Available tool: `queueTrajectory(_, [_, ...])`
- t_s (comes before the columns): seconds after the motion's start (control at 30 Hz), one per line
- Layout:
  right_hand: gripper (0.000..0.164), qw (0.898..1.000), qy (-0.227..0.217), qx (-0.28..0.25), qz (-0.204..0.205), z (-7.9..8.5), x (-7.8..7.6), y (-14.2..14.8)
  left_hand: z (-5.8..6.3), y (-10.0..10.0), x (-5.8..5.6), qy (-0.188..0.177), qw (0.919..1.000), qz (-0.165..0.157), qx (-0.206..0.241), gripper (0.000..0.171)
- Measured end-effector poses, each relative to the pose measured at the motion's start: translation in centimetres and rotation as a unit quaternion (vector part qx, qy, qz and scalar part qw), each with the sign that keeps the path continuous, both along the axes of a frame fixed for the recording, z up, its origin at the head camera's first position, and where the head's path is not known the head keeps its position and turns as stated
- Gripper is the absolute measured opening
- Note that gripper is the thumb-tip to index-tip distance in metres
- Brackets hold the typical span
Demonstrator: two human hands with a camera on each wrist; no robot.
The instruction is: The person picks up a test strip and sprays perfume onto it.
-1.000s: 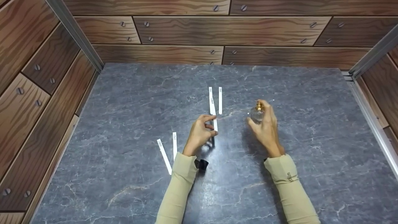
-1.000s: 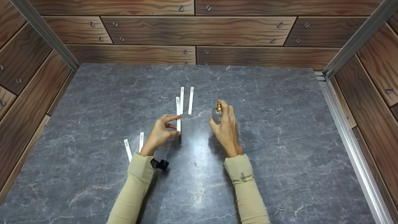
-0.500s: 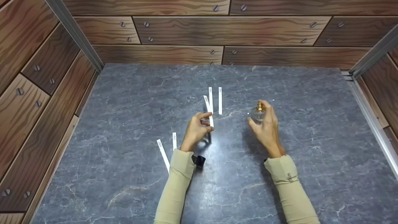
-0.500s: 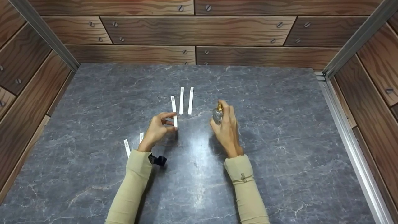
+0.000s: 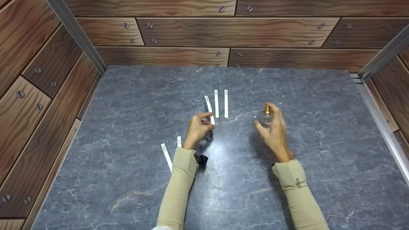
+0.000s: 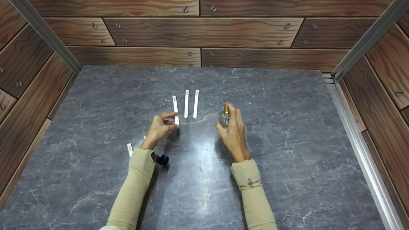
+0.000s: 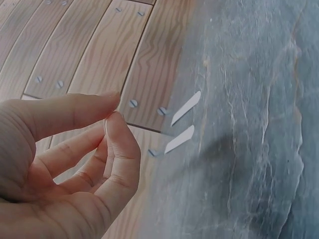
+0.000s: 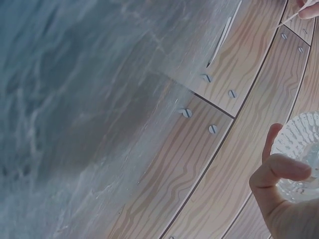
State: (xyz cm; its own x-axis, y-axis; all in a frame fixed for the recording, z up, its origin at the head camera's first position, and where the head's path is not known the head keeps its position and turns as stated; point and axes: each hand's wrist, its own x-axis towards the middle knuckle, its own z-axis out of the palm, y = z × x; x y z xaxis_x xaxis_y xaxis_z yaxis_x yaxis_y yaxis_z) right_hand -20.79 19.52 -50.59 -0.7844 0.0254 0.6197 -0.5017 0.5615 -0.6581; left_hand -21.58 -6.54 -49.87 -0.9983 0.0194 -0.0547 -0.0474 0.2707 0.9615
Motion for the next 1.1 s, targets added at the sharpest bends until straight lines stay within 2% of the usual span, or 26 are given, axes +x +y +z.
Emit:
queueTrajectory(0.2, [0.07, 1.0, 0.006, -0.002, 0.007, 0.0, -0.2, 0.0, -0.3, -0.2, -0.8, -0.008, 0.9999, 0.007, 0.004, 0.043])
queueTrajectory(0.4, [0.069, 1.0, 0.003, -0.001, 0.006, 0.1, -0.1, 0.0, -0.5, -0.2, -1.5, -0.023, 0.9992, 0.028, 0.018, 0.04])
queueTrajectory(0.73, [0.067, 1.0, 0.003, -0.006, 0.01, 0.0, 0.0, 0.0, -0.7, -0.4, -2.7, -0.023, 0.9987, 0.041, 0.017, 0.041])
queueTrajectory(0.97, [0.066, 1.0, -0.003, -0.008, 0.01, 0.0, 0.1, 0.0, -1.2, -0.6, -3.5, -0.041, 0.9978, 0.049, 0.018, 0.042])
queueTrajectory(1.03, [0.066, 1.0, -0.005, -0.005, 0.006, 0.0, 0.2, 0.0, -1.3, -0.7, -3.7, -0.054, 0.9966, 0.053, 0.032, 0.041])
queueTrajectory(1.1, [0.066, 1.0, -0.005, -0.001, 0.003, 0.0, 0.2, 0.1, -1.5, -0.7, -3.9, -0.069, 0.993, 0.058, 0.076, 0.039])
